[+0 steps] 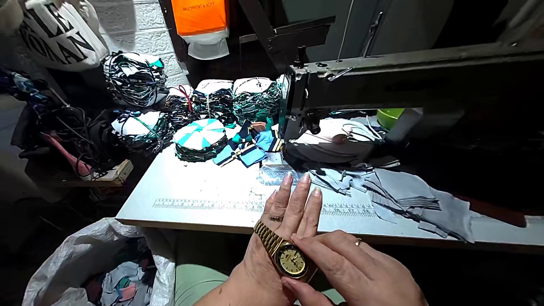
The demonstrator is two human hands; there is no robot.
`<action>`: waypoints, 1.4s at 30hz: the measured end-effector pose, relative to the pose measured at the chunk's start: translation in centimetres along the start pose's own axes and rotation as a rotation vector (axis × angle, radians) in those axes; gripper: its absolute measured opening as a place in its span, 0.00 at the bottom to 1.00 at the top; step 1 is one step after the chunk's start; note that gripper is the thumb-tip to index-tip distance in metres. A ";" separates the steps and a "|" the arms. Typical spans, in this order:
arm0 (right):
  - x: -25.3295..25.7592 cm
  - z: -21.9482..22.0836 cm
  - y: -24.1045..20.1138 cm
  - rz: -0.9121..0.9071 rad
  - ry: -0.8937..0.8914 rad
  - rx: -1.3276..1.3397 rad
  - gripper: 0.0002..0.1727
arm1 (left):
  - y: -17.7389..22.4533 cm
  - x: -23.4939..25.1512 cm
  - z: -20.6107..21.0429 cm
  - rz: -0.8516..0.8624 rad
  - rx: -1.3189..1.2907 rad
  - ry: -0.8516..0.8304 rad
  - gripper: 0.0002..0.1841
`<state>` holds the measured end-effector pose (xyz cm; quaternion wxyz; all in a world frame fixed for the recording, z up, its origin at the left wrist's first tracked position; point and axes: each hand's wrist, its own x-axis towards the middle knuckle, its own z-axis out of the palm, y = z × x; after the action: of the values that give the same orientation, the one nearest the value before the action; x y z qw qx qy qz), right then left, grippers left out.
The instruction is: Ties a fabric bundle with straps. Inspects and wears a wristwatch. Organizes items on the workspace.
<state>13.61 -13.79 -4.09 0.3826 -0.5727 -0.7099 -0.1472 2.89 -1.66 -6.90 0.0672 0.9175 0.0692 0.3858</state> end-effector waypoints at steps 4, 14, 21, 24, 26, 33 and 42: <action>-0.3 1.9 0.7 -0.047 0.110 -0.094 0.24 | -1.0 1.4 0.8 0.022 0.209 0.025 0.31; -1.3 5.3 1.0 -0.065 0.170 -0.046 0.24 | -3.9 3.4 5.2 -0.029 0.392 0.202 0.27; -1.3 6.5 0.1 -0.007 0.193 0.065 0.23 | -3.5 4.2 4.2 -0.029 0.462 0.088 0.27; -1.3 6.4 -0.4 0.020 0.177 0.098 0.24 | -3.2 4.4 4.0 0.013 0.505 0.046 0.26; -1.6 6.2 -0.1 0.041 0.161 0.191 0.25 | -3.5 4.3 4.2 0.024 0.522 0.048 0.23; -4.2 5.0 1.5 0.276 0.126 0.613 0.10 | -2.4 4.9 0.6 -0.165 0.376 -0.205 0.23; -4.9 6.0 0.9 0.260 -0.032 0.796 0.14 | 0.7 6.2 -1.1 -0.270 -0.134 -0.261 0.20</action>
<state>12.44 -13.09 -11.80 0.5782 -0.4672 -0.6392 0.1971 6.45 -1.13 -1.74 0.1875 0.9356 0.1565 0.2549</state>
